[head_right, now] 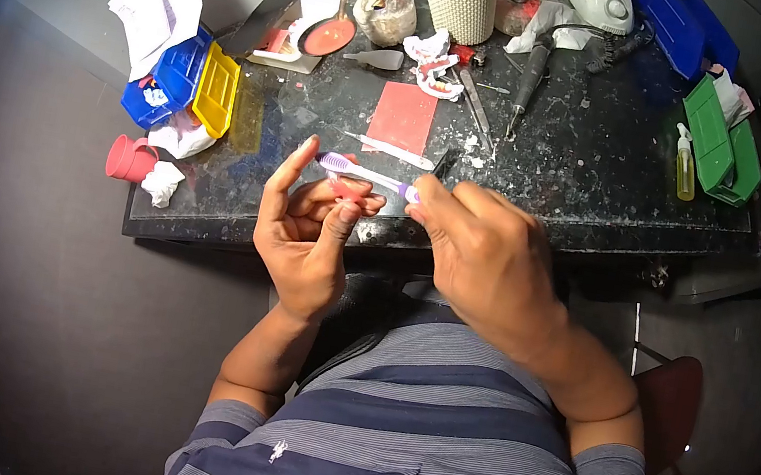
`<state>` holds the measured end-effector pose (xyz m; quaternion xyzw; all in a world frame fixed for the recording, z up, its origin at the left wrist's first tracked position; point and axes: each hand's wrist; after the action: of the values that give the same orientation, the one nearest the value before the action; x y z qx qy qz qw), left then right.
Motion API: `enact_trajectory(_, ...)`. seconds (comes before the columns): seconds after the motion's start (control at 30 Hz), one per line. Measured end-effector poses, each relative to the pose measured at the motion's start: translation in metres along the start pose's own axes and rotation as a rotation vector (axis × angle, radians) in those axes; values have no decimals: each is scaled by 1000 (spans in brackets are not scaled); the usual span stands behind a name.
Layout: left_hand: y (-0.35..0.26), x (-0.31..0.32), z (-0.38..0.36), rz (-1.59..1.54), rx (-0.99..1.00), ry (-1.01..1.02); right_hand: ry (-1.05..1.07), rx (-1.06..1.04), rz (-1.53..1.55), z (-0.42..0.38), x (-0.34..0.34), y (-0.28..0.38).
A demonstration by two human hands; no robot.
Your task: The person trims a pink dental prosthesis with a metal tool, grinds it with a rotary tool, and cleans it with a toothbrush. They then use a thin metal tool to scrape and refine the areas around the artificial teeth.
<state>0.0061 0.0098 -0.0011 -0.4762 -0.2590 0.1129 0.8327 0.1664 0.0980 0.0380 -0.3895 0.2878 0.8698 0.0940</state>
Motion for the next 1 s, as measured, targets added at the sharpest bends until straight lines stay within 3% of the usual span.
enact_trajectory(0.23, 0, -6, 4, -29, 15, -19, 130, 30, 95, -4, -19, -1)
enact_trajectory(0.37, 0, -3, 3, -9, -25, 62, 23, -52, -35, 0, -3, -1)
enact_trajectory(0.43, -1, -6, 8, -1, -1, -36, 65, -33, -22, -4, 1, 5)
enact_trajectory(0.9, 9, -21, 8, -23, 83, -43, 176, 131, 476, -17, 7, -4)
enact_trajectory(1.0, 11, -18, 4, -26, 15, -6, 147, 154, 408, -16, 11, 2)
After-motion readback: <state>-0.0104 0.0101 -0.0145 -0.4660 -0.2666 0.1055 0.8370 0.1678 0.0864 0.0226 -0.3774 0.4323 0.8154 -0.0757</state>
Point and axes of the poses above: each hand's wrist, its own z-axis towards the middle knuckle, its own x-axis out of the palm, y = z × x, and after that the axes turned 9 degrees about -z, right-handed
